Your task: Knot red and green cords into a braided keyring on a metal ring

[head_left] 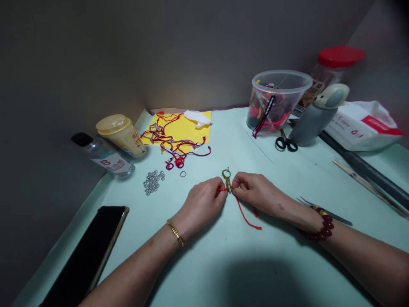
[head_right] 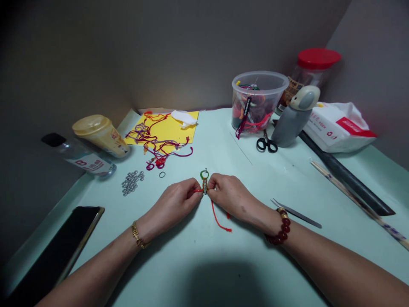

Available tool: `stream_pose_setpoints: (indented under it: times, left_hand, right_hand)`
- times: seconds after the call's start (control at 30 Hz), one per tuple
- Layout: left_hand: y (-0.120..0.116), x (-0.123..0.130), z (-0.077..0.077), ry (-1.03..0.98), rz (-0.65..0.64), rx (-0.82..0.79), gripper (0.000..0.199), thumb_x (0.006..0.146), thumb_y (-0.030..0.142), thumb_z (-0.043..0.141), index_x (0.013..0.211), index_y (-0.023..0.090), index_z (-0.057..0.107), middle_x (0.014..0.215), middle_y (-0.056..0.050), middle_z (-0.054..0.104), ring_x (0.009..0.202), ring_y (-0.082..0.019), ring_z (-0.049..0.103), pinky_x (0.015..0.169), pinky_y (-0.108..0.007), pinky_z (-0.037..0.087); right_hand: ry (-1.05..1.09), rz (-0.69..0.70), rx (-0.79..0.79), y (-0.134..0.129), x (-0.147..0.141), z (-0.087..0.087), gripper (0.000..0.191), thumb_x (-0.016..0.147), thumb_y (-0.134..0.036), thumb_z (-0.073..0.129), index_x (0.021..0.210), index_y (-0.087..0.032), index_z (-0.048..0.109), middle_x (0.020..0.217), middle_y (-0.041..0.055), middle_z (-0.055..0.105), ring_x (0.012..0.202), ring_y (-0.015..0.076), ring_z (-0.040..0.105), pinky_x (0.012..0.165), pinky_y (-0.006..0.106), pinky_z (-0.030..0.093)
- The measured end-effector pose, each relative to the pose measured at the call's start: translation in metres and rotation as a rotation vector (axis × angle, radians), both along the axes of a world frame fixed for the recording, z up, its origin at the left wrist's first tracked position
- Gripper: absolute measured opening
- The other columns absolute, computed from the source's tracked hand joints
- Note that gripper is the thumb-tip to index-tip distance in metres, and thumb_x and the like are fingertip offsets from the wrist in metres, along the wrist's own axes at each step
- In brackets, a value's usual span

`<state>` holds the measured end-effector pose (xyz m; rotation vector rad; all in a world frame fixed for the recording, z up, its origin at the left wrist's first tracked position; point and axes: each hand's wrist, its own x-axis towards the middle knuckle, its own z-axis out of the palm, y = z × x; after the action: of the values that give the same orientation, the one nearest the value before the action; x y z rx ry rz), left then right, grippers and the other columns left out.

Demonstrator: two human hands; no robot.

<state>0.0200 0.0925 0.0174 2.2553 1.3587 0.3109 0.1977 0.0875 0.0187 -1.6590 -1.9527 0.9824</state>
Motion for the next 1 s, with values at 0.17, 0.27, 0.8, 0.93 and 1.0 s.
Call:
stream_pose_setpoints:
  times: [0.17, 0.27, 0.8, 0.93, 1.0]
  left_hand:
    - [0.0010, -0.0026, -0.0022, -0.041, -0.070, 0.054, 0.015, 0.092, 0.022, 0.041, 0.083, 0.020, 0.053, 0.081, -0.001, 0.056, 0.073, -0.015, 0.053, 0.066, -0.027, 0.038]
    - [0.0014, -0.0034, -0.0032, -0.080, -0.060, 0.037, 0.015, 0.091, 0.022, 0.041, 0.082, 0.020, 0.053, 0.081, -0.001, 0.058, 0.073, -0.015, 0.053, 0.066, -0.027, 0.038]
    - [0.0025, 0.0000, -0.0086, -0.096, -0.002, 0.010, 0.022, 0.080, 0.009, 0.042, 0.084, 0.020, 0.060, 0.081, -0.002, 0.067, 0.072, -0.016, 0.057, 0.066, -0.028, 0.039]
    - [0.0039, 0.0004, -0.0089, -0.097, 0.003, -0.012, 0.022, 0.079, 0.010, 0.042, 0.084, 0.019, 0.061, 0.079, -0.002, 0.066, 0.071, -0.016, 0.056, 0.066, -0.027, 0.039]
    - [0.0042, 0.0004, -0.0087, -0.102, 0.005, -0.018, 0.022, 0.079, 0.010, 0.042, 0.083, 0.019, 0.061, 0.078, -0.002, 0.066, 0.070, -0.015, 0.056, 0.065, -0.027, 0.039]
  right_hand:
    - [0.019, 0.039, 0.016, 0.0003, 0.0012, -0.0023, 0.011, 0.079, -0.014, 0.049, 0.071, -0.020, 0.055, 0.062, -0.0038, 0.054, 0.056, 0.0107, 0.043, 0.055, 0.023, 0.029]
    - [0.023, 0.049, 0.020, 0.0003, 0.0020, -0.0042, 0.012, 0.079, -0.014, 0.048, 0.073, -0.020, 0.056, 0.062, -0.0041, 0.055, 0.057, 0.0109, 0.044, 0.056, 0.023, 0.030]
    - [0.069, 0.071, 0.006, 0.0000, 0.0037, -0.0076, 0.013, 0.081, -0.016, 0.048, 0.074, -0.019, 0.058, 0.061, -0.0038, 0.051, 0.057, 0.0111, 0.041, 0.054, 0.024, 0.029]
    - [0.066, 0.092, 0.002, 0.0004, 0.0045, -0.0069, 0.015, 0.082, -0.016, 0.047, 0.076, -0.019, 0.061, 0.062, -0.0034, 0.053, 0.059, 0.0120, 0.043, 0.056, 0.024, 0.031]
    - [0.074, 0.103, 0.004, 0.0006, 0.0052, -0.0068, 0.017, 0.082, -0.016, 0.047, 0.078, -0.019, 0.063, 0.065, -0.0028, 0.056, 0.061, 0.0125, 0.046, 0.058, 0.025, 0.033]
